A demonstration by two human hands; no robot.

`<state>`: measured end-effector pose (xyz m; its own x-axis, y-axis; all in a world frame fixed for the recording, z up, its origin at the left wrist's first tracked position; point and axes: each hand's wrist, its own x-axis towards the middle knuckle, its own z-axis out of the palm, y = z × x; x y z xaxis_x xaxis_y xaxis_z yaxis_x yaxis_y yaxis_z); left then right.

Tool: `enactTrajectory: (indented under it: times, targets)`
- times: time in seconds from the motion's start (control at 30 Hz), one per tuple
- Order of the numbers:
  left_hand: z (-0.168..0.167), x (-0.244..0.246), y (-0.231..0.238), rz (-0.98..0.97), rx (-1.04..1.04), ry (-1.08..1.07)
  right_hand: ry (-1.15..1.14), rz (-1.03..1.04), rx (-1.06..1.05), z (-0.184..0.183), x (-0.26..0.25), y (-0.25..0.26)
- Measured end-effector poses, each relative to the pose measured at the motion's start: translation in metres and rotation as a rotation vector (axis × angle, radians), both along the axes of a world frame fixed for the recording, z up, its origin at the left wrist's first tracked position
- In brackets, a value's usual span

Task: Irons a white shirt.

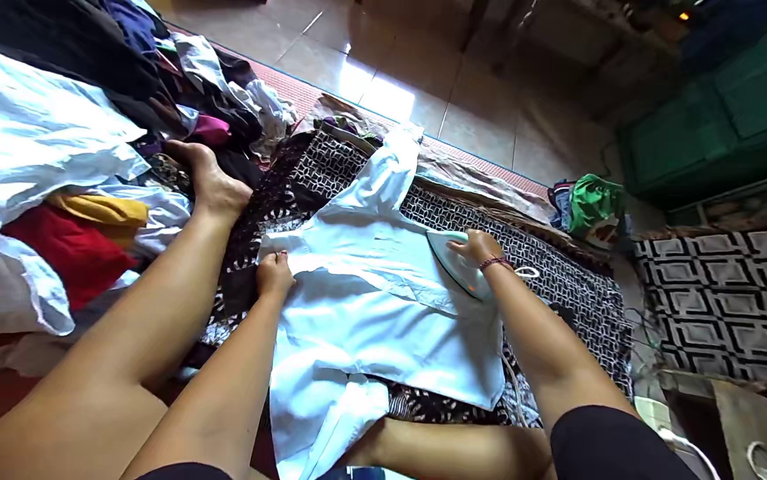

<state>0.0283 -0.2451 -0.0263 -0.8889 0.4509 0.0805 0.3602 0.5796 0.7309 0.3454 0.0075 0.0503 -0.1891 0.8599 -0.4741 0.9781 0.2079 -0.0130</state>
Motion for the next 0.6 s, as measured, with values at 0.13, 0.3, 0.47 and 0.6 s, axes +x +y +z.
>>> enactTrajectory:
  times: [0.13,0.3,0.47,0.6]
  targets:
    - [-0.025,-0.033,-0.003,-0.107,-0.111,-0.614,0.019,0.012,-0.06,0.01,0.044,-0.005]
    - [0.074,-0.006,-0.004,-0.075,-0.186,-0.523,0.069,0.182,-0.152,0.018,0.026,-0.021]
    - [0.101,0.003,-0.008,-0.021,-0.132,-0.653,0.106,0.367,-0.187,0.013,-0.07,-0.055]
    - [0.238,0.031,-0.008,-0.063,-0.073,-0.314,0.188,0.394,-0.141,0.008,-0.151,-0.089]
